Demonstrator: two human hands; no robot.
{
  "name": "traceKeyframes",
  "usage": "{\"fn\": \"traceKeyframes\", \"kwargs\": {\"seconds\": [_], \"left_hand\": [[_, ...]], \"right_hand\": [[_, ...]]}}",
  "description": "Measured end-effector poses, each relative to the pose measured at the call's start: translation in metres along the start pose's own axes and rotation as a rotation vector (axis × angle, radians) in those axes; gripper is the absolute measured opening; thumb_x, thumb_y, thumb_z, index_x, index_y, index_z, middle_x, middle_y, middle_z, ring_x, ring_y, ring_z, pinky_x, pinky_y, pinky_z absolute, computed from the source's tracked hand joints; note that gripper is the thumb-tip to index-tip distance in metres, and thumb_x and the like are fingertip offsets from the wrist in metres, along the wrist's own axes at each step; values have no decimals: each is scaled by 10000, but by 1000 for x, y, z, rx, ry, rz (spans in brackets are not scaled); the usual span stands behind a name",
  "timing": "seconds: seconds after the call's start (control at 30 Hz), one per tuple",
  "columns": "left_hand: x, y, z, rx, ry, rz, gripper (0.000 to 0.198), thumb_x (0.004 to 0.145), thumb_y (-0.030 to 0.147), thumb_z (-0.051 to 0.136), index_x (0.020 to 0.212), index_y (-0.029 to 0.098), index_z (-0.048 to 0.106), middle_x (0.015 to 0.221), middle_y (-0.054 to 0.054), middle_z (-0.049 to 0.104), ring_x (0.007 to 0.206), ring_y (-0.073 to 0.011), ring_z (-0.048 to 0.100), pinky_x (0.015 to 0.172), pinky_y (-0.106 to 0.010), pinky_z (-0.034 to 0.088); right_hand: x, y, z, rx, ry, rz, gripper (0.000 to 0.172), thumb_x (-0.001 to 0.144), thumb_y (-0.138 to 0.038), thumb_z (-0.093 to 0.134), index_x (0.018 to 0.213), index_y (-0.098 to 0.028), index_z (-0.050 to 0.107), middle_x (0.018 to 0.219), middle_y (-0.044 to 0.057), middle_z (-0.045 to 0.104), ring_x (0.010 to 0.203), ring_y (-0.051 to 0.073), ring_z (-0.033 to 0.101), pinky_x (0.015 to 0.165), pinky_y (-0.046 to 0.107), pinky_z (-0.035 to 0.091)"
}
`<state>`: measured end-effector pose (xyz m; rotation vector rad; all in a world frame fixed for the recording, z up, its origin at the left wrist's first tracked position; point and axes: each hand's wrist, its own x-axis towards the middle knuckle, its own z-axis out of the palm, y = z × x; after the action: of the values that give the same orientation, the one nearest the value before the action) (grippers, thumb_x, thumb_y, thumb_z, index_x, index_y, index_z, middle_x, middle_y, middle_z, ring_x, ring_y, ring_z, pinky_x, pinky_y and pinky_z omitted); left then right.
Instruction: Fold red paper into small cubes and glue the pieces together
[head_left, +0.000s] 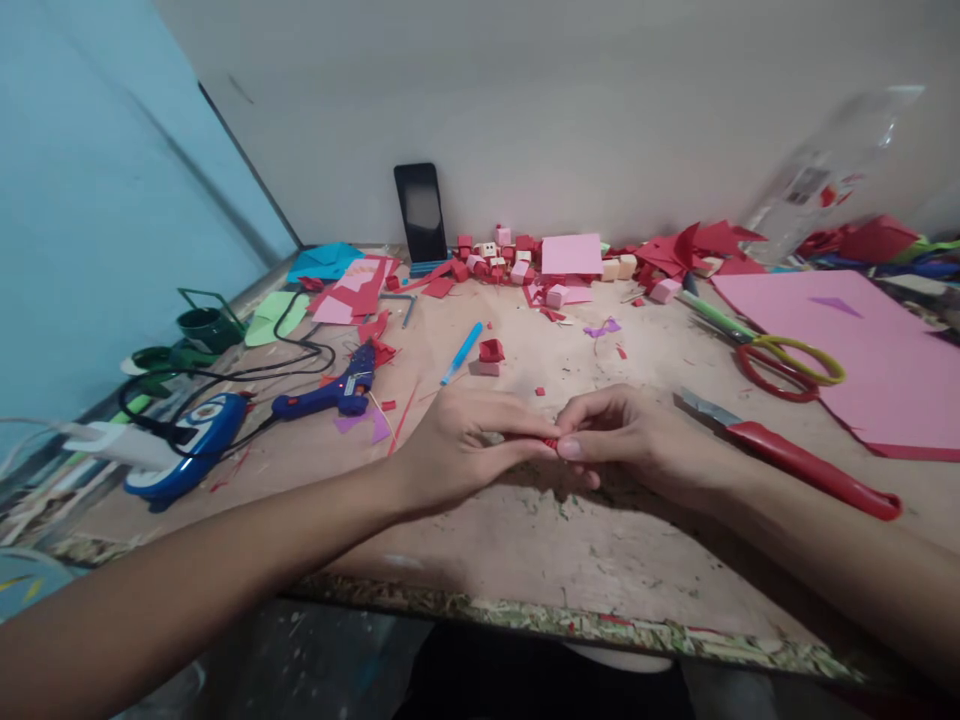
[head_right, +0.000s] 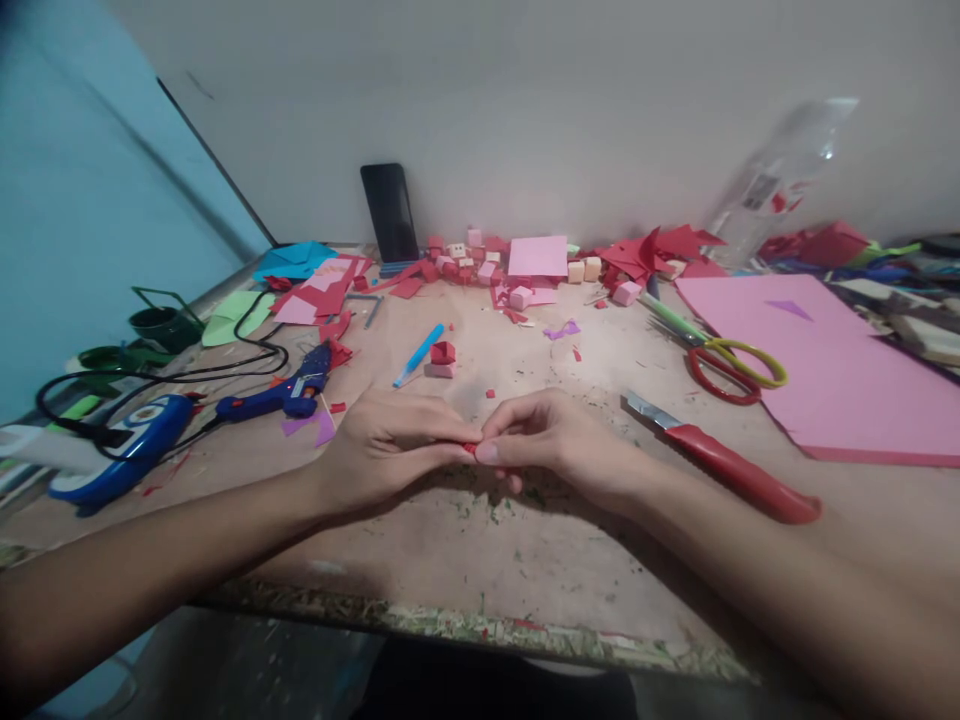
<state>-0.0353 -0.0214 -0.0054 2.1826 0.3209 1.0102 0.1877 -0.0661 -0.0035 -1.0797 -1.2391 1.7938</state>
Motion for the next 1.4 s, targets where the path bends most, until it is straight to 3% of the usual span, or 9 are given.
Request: {"fn": "traceKeyframes", "kwargs": {"seconds": [0.17, 0.3, 0.47, 0.63, 0.77, 0.93, 1.1, 1.4], "left_hand": [[-1, 2, 1, -17, 5, -35, 103, 928, 139, 776, 989, 165, 855, 929, -83, 848, 790, -149, 778, 750, -235, 588], [2, 4, -1, -41, 3, -154, 102, 901, 141, 800, 971, 173, 867, 921, -78, 849, 760, -143, 761, 710, -230, 576], [5, 5, -4, -299, -38, -314, 148, 919, 129, 760, 1005, 172, 872, 960, -103, 849, 798, -161, 778, 727, -239, 613], [5, 6, -2, -519, 2, -570, 67, 809, 158, 857, 871, 139, 873, 791, -94, 826, 681, -152, 756, 646, -221, 616], [7, 6, 0, -601, 8, -692, 104, 741, 167, 896, 825, 122, 856, 689, -61, 789, 588, -132, 716, 600, -221, 610], [11, 6, 1, -651, 0, -728, 88, 718, 123, 880, 794, 119, 835, 645, -32, 763, 556, -101, 689, 567, -185, 575], [9, 6, 1, -632, -5, -731, 96, 696, 146, 886, 774, 123, 834, 650, -37, 763, 551, -110, 684, 540, -193, 561], [9, 2, 3, -665, 23, -672, 181, 630, 167, 955, 678, 128, 785, 635, -30, 752, 555, -101, 674, 528, -172, 534]], "right_hand": [[-1, -3, 3, 19, -3, 10, 331, 656, -378, 998, 736, -155, 767, 574, -2, 672, 517, 95, 564, 516, 218, 403], [-2, -7, 6, -47, 73, -24, 357, 654, -413, 993, 740, -160, 756, 535, -21, 640, 508, 95, 540, 509, 222, 381], [-4, -10, 6, -140, 129, -166, 381, 714, -481, 948, 734, -162, 742, 569, -20, 644, 522, 102, 535, 504, 236, 387], [-5, -12, 5, -359, 142, -272, 333, 772, -472, 897, 735, -170, 762, 668, 24, 715, 595, 137, 590, 543, 264, 453], [-8, -13, 5, -494, 168, -338, 259, 830, -419, 846, 751, -182, 778, 701, 32, 748, 635, 155, 632, 616, 284, 505], [-10, -13, 6, -612, 206, -390, 196, 858, -365, 802, 761, -195, 786, 725, 47, 768, 670, 186, 679, 655, 306, 541], [-10, -13, 7, -637, 242, -424, 264, 851, -432, 820, 741, -197, 769, 707, 48, 755, 655, 186, 675, 642, 303, 535], [-9, -14, 10, -415, 167, -292, 341, 762, -487, 903, 709, -181, 762, 630, 8, 683, 558, 132, 568, 544, 272, 462]]}}
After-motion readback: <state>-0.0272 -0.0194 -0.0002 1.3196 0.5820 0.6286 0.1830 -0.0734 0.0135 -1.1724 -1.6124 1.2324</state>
